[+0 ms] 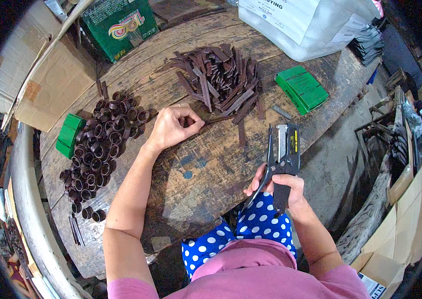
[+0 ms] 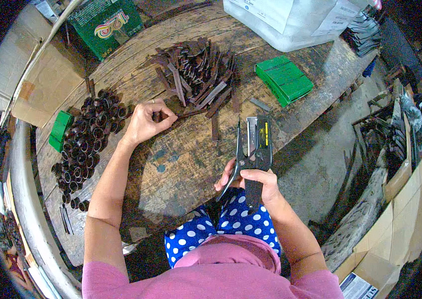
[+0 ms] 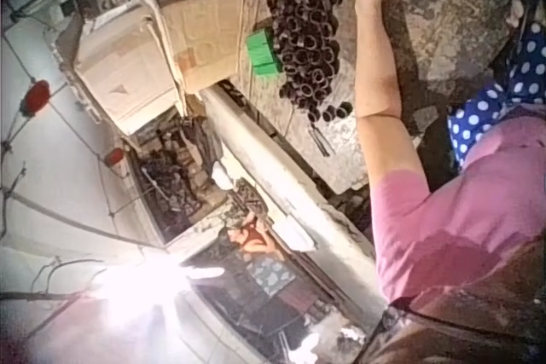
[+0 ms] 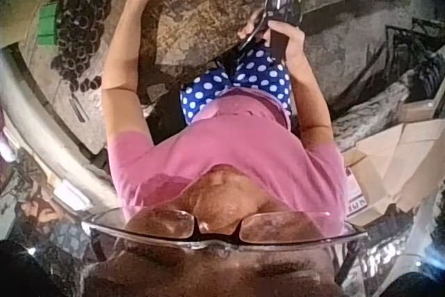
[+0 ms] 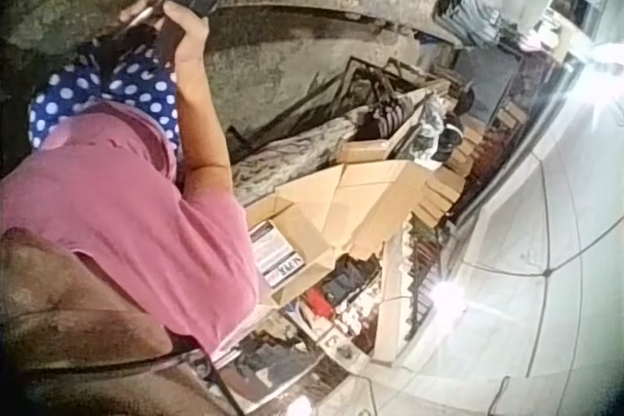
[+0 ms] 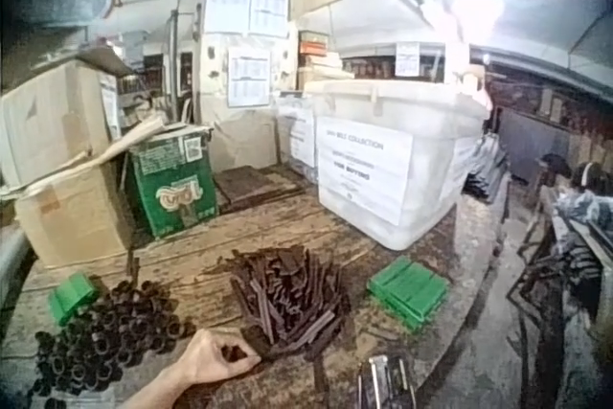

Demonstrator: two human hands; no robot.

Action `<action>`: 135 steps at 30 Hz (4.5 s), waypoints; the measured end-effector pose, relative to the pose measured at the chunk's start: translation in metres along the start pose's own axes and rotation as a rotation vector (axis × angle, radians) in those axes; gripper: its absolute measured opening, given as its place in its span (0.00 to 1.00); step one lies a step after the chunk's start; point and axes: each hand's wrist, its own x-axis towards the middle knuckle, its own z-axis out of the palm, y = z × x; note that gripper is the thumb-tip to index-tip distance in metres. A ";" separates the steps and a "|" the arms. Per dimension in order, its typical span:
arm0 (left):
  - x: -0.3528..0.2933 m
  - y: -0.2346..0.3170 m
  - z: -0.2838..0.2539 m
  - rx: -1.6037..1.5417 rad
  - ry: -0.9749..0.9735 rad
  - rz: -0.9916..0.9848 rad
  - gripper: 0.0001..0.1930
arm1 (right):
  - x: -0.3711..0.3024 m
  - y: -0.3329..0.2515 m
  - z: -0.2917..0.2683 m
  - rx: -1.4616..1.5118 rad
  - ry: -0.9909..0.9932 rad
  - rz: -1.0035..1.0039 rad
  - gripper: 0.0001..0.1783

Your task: Assembling small leather loops using a handheld staple gun.

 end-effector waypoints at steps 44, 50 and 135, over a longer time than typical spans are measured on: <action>-0.134 0.166 0.045 -0.190 0.126 0.358 0.08 | -0.007 0.001 0.062 -0.910 0.275 -0.500 0.11; -0.119 0.156 0.043 -1.044 0.292 -0.404 0.07 | -0.024 0.009 0.062 -0.876 0.221 -0.587 0.12; -0.147 0.161 0.041 -0.482 0.302 -0.238 0.05 | -0.059 -0.034 0.052 -2.158 -0.216 -0.585 0.25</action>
